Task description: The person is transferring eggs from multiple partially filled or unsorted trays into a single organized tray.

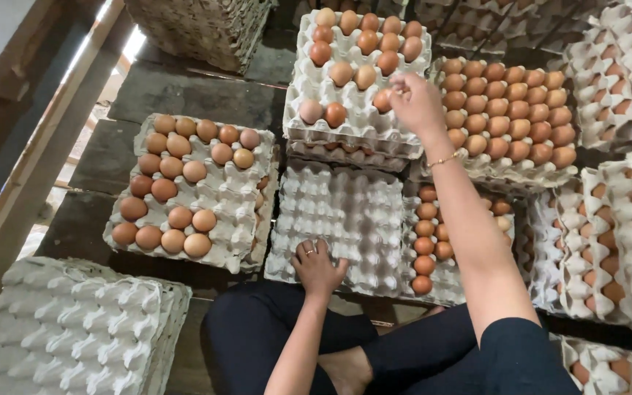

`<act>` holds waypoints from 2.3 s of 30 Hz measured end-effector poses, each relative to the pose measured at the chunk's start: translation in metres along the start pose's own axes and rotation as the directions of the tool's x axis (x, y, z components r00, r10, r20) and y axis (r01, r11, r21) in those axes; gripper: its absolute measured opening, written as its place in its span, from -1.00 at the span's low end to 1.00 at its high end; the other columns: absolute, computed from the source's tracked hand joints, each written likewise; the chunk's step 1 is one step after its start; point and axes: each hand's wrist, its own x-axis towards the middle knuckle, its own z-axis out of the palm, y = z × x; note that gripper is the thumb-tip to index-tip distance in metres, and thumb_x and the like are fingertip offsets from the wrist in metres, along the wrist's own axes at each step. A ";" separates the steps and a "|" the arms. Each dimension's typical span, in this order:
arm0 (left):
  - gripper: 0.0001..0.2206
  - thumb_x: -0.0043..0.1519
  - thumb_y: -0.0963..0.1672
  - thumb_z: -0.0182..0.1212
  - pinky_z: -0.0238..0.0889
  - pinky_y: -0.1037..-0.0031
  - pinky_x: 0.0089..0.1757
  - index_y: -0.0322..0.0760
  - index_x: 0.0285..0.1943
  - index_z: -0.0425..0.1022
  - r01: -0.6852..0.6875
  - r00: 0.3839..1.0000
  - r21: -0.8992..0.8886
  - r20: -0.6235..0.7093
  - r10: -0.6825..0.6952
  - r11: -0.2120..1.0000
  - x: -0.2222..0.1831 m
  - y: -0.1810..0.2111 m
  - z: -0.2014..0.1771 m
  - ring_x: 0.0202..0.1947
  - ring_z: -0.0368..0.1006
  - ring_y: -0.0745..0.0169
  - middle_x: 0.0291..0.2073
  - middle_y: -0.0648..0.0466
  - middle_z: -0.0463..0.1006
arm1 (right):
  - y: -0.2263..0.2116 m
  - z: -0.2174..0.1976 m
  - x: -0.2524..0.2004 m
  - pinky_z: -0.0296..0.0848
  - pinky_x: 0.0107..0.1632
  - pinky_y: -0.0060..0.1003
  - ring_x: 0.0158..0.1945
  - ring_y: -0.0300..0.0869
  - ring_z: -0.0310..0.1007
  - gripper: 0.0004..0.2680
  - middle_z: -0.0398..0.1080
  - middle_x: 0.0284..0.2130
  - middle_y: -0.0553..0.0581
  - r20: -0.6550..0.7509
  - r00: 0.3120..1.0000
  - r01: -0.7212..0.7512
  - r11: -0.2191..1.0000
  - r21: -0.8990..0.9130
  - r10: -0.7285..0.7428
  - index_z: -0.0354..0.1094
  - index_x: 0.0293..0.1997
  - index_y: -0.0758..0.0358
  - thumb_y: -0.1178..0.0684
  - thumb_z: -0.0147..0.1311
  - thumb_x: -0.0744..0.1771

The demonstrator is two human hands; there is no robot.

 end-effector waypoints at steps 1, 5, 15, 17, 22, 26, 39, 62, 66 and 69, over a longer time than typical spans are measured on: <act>-0.45 -0.11 0.13 0.21 0.03 0.19 -0.13 -0.26 -0.07 0.41 -0.003 1.000 0.054 0.029 0.001 0.999 0.000 0.000 0.000 -0.16 0.18 -0.12 -0.13 -0.11 0.32 | -0.010 0.000 0.013 0.39 -0.35 -0.33 -0.46 -0.20 0.40 -0.88 0.47 -0.44 0.02 -0.077 0.995 0.065 0.996 0.068 -0.059 0.45 -0.19 0.30 0.17 0.10 0.26; -0.46 -0.13 0.12 0.21 0.03 0.17 -0.12 -0.25 -0.08 0.40 0.019 0.999 0.057 0.032 -0.020 0.998 0.001 -0.001 0.002 -0.13 0.19 -0.13 -0.14 -0.10 0.32 | 0.035 0.021 0.071 0.44 -0.30 -0.28 -0.33 -0.15 0.50 -0.89 0.51 -0.40 0.03 -0.139 0.982 0.117 0.991 -0.063 -0.125 0.45 -0.23 0.26 0.19 0.17 0.23; -0.49 -0.15 0.10 0.22 0.05 0.18 -0.18 -0.26 -0.15 0.39 0.013 0.998 0.048 0.061 -0.016 0.999 0.013 0.003 -0.008 -0.22 0.20 -0.10 -0.22 -0.11 0.32 | 0.091 0.080 0.142 0.11 -0.07 0.29 0.03 0.36 0.05 -0.67 0.41 -0.15 0.33 0.107 0.993 0.009 0.845 -0.534 0.057 0.34 0.07 0.25 -0.08 0.12 0.27; -0.48 -0.16 0.11 0.24 0.05 0.18 -0.19 -0.25 -0.16 0.37 0.013 0.993 0.075 0.115 -0.022 0.997 0.013 0.000 -0.005 -0.21 0.20 -0.10 -0.20 -0.11 0.31 | 0.088 0.093 0.144 -0.04 0.04 0.51 0.18 0.51 -0.07 -0.61 0.39 -0.06 0.48 0.157 0.974 -0.049 0.830 -0.555 0.162 0.27 0.12 0.37 -0.06 0.10 0.26; -0.47 -0.16 0.10 0.27 0.04 0.18 -0.14 -0.25 -0.12 0.36 0.011 0.993 0.050 0.113 -0.016 0.999 0.011 0.001 -0.004 -0.12 0.18 -0.12 -0.13 -0.12 0.30 | 0.076 0.101 0.145 0.00 -0.01 0.09 -0.13 0.12 0.08 -0.85 0.47 -0.35 0.29 0.026 0.999 0.001 0.697 -0.717 0.025 0.47 -0.35 0.19 -0.02 0.11 0.18; -0.49 -0.16 0.10 0.27 0.03 0.20 -0.15 -0.23 -0.13 0.36 0.019 0.993 0.039 0.114 -0.023 0.999 0.010 0.001 -0.002 -0.12 0.18 -0.13 -0.13 -0.10 0.29 | 0.081 0.094 0.139 0.01 -0.10 0.09 -0.14 0.14 0.08 -0.80 0.44 -0.30 0.27 0.051 0.999 0.035 0.735 -0.677 0.000 0.50 -0.24 0.19 -0.07 0.05 0.24; -0.56 -0.13 0.09 0.19 0.03 0.19 -0.16 -0.22 -0.21 0.36 0.003 0.995 0.006 0.097 -0.003 1.000 0.010 0.001 -0.004 -0.17 0.17 -0.13 -0.19 -0.09 0.29 | 0.047 0.049 0.088 0.26 -0.04 -0.29 -0.22 -0.18 0.27 -0.79 0.35 -0.26 0.06 -0.350 0.936 0.094 0.946 0.310 0.021 0.22 -0.02 0.20 0.21 0.06 0.28; -0.63 -0.20 0.06 0.26 0.20 0.10 -0.25 -0.10 -0.29 0.39 -0.094 0.992 0.013 -0.088 0.095 0.995 -0.005 -0.002 0.009 -0.13 0.31 -0.15 -0.26 -0.02 0.32 | 0.156 -0.145 -0.331 0.34 -0.47 -0.42 -0.44 -0.09 0.45 -0.84 0.39 -0.34 0.26 0.269 0.633 -0.608 0.251 0.753 0.725 0.33 -0.02 0.26 0.22 0.02 0.32; -0.65 -0.18 0.04 0.26 0.20 0.15 -0.27 -0.10 -0.27 0.40 -0.086 0.988 0.026 -0.125 0.089 0.996 -0.006 0.002 0.007 -0.16 0.31 -0.12 -0.26 0.00 0.32 | 0.204 -0.142 -0.384 0.52 -0.24 -0.30 -0.20 0.04 0.47 -0.61 0.27 -0.06 0.44 0.189 0.490 -0.807 0.361 0.468 0.851 0.23 0.14 0.51 0.28 0.08 0.20; -0.65 -0.18 0.04 0.25 0.19 0.17 -0.27 -0.08 -0.27 0.41 -0.099 0.984 0.064 -0.143 0.107 0.993 -0.005 0.001 0.012 -0.16 0.31 -0.09 -0.25 0.01 0.33 | 0.261 -0.126 -0.419 0.50 -0.10 -0.08 -0.05 0.16 0.48 -0.53 0.39 -0.09 0.42 0.117 0.494 -0.870 0.487 0.083 0.862 0.38 0.06 0.38 0.10 0.35 0.08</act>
